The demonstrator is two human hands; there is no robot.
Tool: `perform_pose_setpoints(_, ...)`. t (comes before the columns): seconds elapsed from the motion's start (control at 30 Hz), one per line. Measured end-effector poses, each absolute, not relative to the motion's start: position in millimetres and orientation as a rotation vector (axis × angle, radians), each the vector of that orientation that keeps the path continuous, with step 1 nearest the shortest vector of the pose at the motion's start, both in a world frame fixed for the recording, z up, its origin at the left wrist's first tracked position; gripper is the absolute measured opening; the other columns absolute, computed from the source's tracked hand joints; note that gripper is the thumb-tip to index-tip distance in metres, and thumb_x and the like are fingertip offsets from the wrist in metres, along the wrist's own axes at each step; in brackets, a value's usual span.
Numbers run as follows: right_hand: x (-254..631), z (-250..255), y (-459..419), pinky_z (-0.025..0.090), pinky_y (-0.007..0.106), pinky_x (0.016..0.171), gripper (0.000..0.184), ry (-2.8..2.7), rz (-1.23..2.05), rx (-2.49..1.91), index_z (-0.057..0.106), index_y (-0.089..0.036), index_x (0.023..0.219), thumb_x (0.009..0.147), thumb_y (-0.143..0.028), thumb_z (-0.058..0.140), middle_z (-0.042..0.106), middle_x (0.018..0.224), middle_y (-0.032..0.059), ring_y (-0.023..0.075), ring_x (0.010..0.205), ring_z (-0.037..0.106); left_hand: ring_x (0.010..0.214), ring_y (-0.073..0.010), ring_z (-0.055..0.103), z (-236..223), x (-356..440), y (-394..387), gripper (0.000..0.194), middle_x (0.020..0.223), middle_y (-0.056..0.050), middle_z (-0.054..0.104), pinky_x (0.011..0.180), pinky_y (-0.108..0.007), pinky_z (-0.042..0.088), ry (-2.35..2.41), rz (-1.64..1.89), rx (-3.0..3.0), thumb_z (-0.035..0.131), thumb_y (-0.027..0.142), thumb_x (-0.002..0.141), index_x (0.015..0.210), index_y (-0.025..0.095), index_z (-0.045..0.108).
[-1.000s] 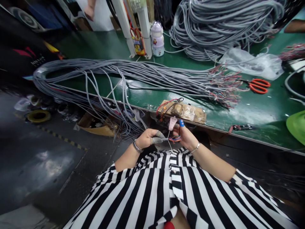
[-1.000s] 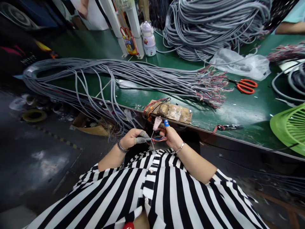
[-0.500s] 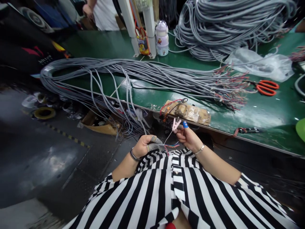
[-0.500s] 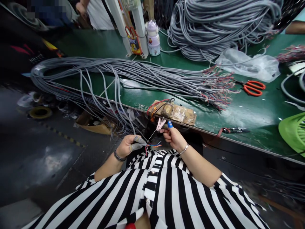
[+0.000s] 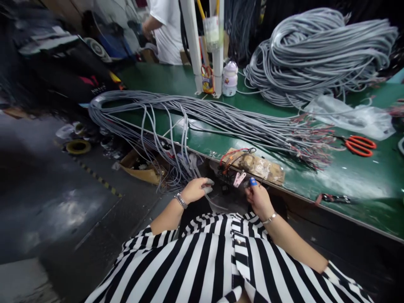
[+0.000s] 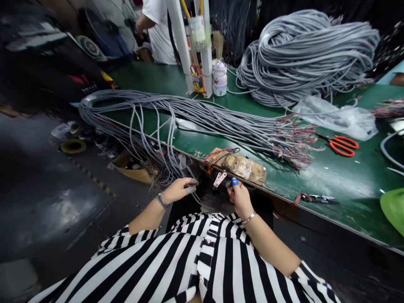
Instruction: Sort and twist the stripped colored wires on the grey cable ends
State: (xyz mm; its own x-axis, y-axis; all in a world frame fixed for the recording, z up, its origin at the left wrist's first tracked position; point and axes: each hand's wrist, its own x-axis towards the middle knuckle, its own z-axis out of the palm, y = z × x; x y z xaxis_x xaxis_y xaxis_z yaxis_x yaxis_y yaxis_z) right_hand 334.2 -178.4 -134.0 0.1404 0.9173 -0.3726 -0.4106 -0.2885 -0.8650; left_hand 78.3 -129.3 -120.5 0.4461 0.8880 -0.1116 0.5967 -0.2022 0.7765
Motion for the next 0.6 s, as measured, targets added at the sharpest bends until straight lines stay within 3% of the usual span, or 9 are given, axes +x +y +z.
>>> perform_pose_setpoints(0.23, 335, -137, -184, 0.010, 0.016, 0.034, 0.047, -0.667, 1.511, -1.165, 0.046, -0.020, 0.069, 0.073, -0.063, 0.064, 0.040, 0.046, -0.0085, 0.0012, 0.034, 0.017, 0.098, -0.0198, 0.066, -66, 119, -60, 0.027, 0.105, -0.007, 0.072, 0.093, -0.032, 0.050, 1.119, 0.774, 2.155, 0.058, 0.028, 0.084, 0.106, 0.017, 0.069)
perform_pose_setpoints(0.37, 337, -133, -187, 0.007, 0.018, 0.036, 0.046, -0.674, 1.523, -1.171, 0.051, -0.019, 0.072, 0.073, -0.063, 0.064, 0.040, 0.046, -0.0085, 0.0016, 0.035, 0.016, 0.113, -0.0213, 0.058, -48, 160, -4, 0.033, 0.119, -0.009, 0.065, 0.101, -0.032, 0.043, 1.241, 0.577, 2.559, 0.056, 0.021, 0.083, 0.114, 0.016, 0.065)
perform_pose_setpoints(0.47, 340, -129, -191, 0.007, 0.019, 0.037, 0.045, -0.688, 1.548, -1.173, 0.054, -0.018, 0.074, 0.072, -0.061, 0.066, 0.041, 0.047, -0.0082, 0.0014, 0.036, 0.015, 0.117, -0.0259, 0.054, -41, 184, 28, 0.042, 0.126, -0.014, 0.060, 0.101, -0.038, 0.040, 1.466, 0.313, 2.679, 0.053, 0.026, 0.085, 0.125, 0.014, 0.058)
perform_pose_setpoints(0.6, 343, -129, -194, 0.007, 0.019, 0.037, 0.047, -0.714, 1.563, -1.208, 0.054, -0.017, 0.076, 0.069, -0.063, 0.066, 0.045, 0.049, -0.0074, 0.0012, 0.036, 0.016, 0.100, -0.0297, 0.061, -26, 200, 49, 0.040, 0.103, -0.015, 0.068, 0.090, -0.040, 0.042, 1.501, 0.098, 2.704, 0.060, 0.038, 0.080, 0.110, 0.012, 0.064)
